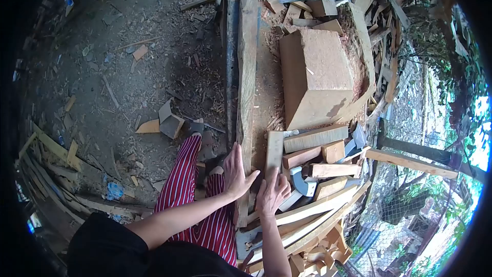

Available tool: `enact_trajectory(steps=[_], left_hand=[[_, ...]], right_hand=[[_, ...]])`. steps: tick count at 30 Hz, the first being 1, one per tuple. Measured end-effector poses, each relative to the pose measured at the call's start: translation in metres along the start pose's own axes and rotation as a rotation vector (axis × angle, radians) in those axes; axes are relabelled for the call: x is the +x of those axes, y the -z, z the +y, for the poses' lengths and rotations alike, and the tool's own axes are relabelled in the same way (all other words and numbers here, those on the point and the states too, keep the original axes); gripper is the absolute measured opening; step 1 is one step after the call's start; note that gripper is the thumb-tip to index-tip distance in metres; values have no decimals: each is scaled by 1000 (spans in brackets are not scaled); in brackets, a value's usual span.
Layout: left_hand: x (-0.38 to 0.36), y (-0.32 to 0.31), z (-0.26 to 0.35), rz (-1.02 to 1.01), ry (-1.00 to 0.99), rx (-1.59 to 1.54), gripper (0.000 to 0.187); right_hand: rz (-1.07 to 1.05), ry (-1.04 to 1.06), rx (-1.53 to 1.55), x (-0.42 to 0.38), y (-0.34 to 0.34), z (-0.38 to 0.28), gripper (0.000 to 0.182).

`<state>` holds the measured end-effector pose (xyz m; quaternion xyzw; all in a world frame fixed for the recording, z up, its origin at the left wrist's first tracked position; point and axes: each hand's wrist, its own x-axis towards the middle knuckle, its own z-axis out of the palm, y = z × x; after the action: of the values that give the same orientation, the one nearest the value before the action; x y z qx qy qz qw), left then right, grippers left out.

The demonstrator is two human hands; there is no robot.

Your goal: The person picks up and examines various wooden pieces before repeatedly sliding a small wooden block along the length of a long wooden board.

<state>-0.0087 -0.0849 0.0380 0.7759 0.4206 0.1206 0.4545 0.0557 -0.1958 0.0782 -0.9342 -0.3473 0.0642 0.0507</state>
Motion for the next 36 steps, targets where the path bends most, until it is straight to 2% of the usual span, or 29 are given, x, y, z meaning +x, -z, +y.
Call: enact_trajectory(steps=[2, 3, 5, 7, 9, 11, 13, 15, 18, 19, 21, 24, 25, 27, 31, 32, 34, 35, 36], left_hand=[[7, -5, 3, 58, 157, 8, 103], [14, -12, 3, 155, 156, 66, 103], [21, -10, 9, 142, 213, 81, 100], [19, -11, 9, 129, 235, 67, 96], [12, -15, 0, 113, 262, 62, 92], [-12, -23, -23, -27, 241, -123, 85], [-30, -6, -15, -200, 285, -282, 80], [-39, -2, -13, -259, 351, -638, 80], [-20, 22, -4, -328, 474, -897, 85], [-12, 31, 3, -306, 445, -909, 85], [3, 20, -9, -191, 206, -710, 78], [39, 6, -16, -39, 110, -318, 70], [54, 2, -19, 136, 9, -169, 69], [73, 8, -25, 213, -52, -13, 65], [76, 5, -41, 207, -91, -3, 60], [75, 2, -44, 182, -66, -108, 60], [74, 1, -44, 177, -46, -123, 61], [76, 2, -43, 178, -30, -144, 61], [76, 1, -43, 170, -14, -154, 61]], right_hand=[[67, 39, -4, -13, -2, -7, 65], [7, 54, 55, -21, -2, -13, 65], [-144, 23, 425, -42, -12, -23, 64], [-151, -120, 568, -66, -25, -37, 64], [-161, -161, 605, -80, -26, -38, 65], [-193, -205, 455, -90, -16, -34, 69], [-167, -192, 415, -97, -8, -30, 74], [-287, -297, 541, -103, 3, -29, 78], [-181, -204, 434, -86, 9, -35, 82], [-148, -189, 414, -79, 8, -39, 83], [-96, -157, 441, -57, 1, -46, 82], [-20, -163, 501, -18, -9, -69, 83], [-11, -166, 502, -7, -11, -76, 84], [29, -151, 497, -1, -29, -84, 85], [-12, -144, 426, -3, -47, -84, 85], [-23, -148, 431, -5, -45, -81, 85], [-108, -29, 387, 0, -35, -68, 81], [-104, -29, 388, 0, -30, -61, 81], [-1, -4, 281, -1, -25, -54, 78]])
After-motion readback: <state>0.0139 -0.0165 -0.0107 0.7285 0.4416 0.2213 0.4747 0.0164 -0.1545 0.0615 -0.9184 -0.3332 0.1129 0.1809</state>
